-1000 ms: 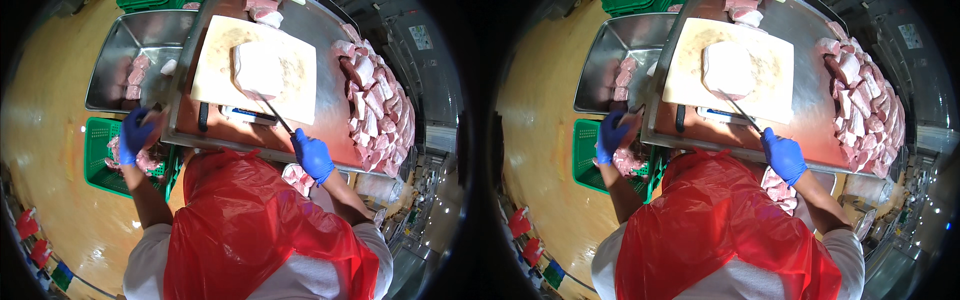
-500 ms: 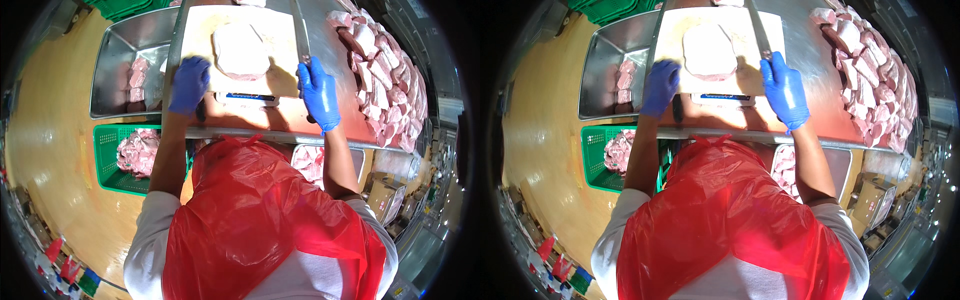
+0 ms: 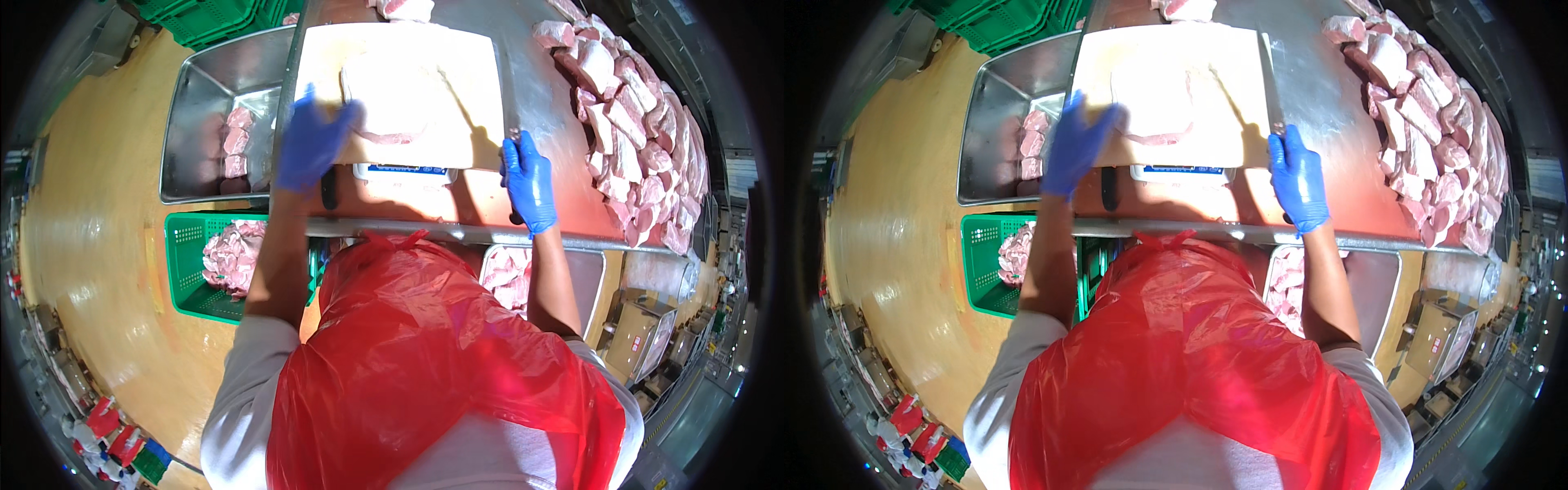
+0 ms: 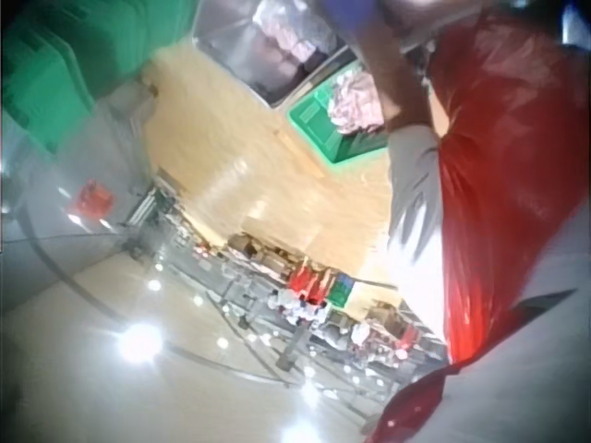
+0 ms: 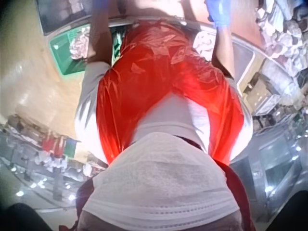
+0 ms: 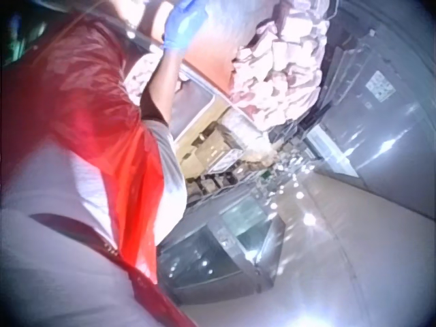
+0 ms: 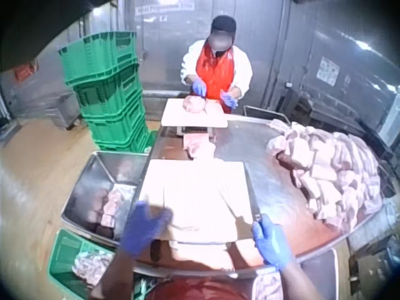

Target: The person cuts large pieces of raw meat on a cutting board using a knife. They trim fat and separate portions, placing trimmed pieces into a green basket and larger chunks into a metal tray. The person repeats this process throughout the clip.

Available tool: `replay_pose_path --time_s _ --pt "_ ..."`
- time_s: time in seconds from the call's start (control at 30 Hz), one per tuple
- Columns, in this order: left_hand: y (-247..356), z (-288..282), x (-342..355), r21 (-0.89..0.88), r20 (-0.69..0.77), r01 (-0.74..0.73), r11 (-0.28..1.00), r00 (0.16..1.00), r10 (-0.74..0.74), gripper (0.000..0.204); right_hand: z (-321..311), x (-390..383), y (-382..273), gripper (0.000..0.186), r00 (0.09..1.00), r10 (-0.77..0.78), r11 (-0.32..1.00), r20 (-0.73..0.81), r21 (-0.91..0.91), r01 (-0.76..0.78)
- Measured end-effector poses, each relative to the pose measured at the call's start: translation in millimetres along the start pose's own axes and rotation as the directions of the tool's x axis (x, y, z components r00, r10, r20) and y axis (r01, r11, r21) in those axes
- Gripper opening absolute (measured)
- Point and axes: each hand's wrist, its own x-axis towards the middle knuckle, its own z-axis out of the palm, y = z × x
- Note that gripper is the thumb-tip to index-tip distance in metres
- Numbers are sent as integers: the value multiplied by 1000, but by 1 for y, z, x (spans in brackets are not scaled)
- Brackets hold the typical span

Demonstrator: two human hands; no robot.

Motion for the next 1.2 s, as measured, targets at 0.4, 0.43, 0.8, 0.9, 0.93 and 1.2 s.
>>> replay_pose_path --time_s 0.4,0.43,0.8,0.9,0.93,1.2 --pt "22 22 104 -123 529 -612 781 626 573 108 12 6 0 17 977 -213 975 0 -64 213" --pt "20 17 99 -103 496 -613 783 651 575 99 12 4 8 18 976 -219 973 0 -80 218" --pt "17 74 -84 -90 -397 -397 913 855 333 29 68 13 -36 19 921 -345 882 178 -272 383" --pt "14 56 -84 -107 -407 -313 944 880 246 22 96 28 -62 20 847 -485 791 219 -302 532" --pt "13 47 -84 -86 -411 -294 952 881 234 21 102 29 -73 21 822 -517 767 238 -298 568" --pt "-9 18 -84 -224 -407 -49 973 912 -47 16 58 7 -17 18 781 -370 652 503 -459 604"
